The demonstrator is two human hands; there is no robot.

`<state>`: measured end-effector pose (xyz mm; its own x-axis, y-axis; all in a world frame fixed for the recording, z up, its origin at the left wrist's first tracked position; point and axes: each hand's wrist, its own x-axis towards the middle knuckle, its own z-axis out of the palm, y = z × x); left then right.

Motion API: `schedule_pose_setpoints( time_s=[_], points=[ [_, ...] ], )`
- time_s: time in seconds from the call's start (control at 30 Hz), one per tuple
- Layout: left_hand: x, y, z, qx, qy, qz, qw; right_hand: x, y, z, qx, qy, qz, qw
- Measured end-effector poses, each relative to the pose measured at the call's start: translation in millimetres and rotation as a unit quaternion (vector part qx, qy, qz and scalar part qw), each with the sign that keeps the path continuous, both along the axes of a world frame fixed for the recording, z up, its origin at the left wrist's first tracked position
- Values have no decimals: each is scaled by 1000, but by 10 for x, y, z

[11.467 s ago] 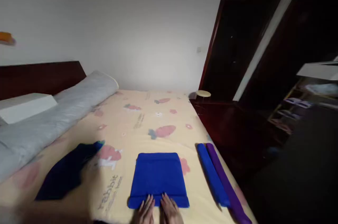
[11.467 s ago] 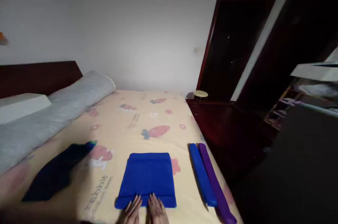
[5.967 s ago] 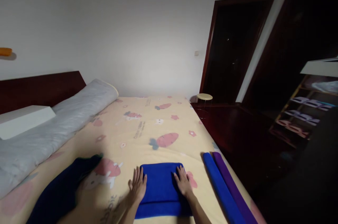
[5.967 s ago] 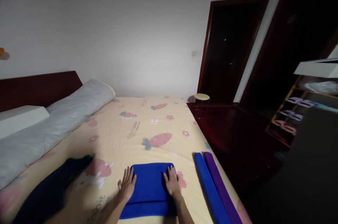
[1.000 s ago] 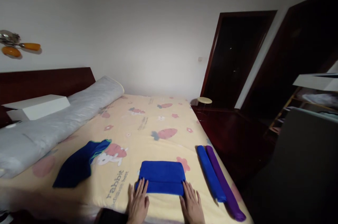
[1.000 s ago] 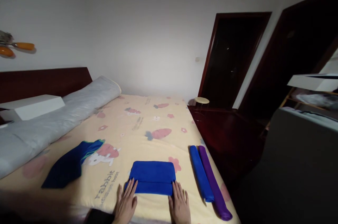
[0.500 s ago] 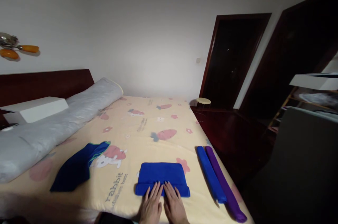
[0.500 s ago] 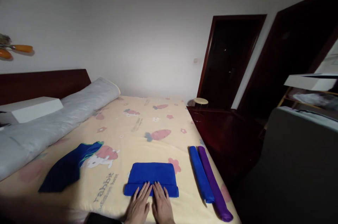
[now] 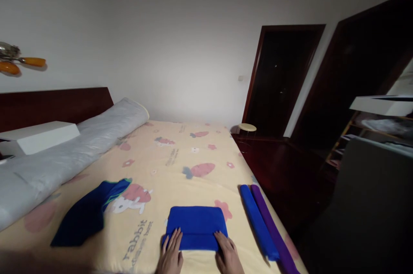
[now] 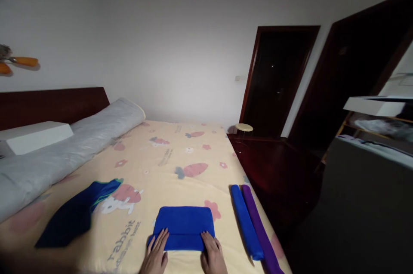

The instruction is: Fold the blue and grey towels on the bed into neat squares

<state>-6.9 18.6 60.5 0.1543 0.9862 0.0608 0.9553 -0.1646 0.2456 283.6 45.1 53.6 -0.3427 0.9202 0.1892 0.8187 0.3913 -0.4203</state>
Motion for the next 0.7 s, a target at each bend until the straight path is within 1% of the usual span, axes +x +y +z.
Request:
schedule_pose_setpoints(
  time_s=[0.1,0.17,0.2,0.27,0.33,0.4,0.43,0.5,0.6,0.7],
  points=[
    [3,145,4,-42,3,6,999,-83,93,46,4,-14,-28,999],
    [80,239,-8,-58,5,24,998,-225,132,78,11,-30,-44,999],
    [139,279,-23,-67,4,21,998,-320,143,88,11,-37,-42,998],
    [278,339,-68,-97,-5,-13,995,-530,155,94,-5,-43,-29,999],
    [399,379,-115,-131,-18,-51,990,-716,164,79,-37,-39,-19,998],
    [452,405,-134,-148,-31,-57,987,-811,184,49,-58,-32,-21,998],
    [445,413,-126,-151,-37,-50,987,-809,199,28,-60,-30,-22,998],
    [363,413,-70,-155,-47,-42,986,-702,237,-26,-56,-34,-12,998],
    [126,360,81,-159,-40,-35,986,-357,287,-131,-58,-45,4,997],
    [-121,249,229,-135,-7,-2,991,8,284,-224,-61,-47,-15,997]
  ],
)
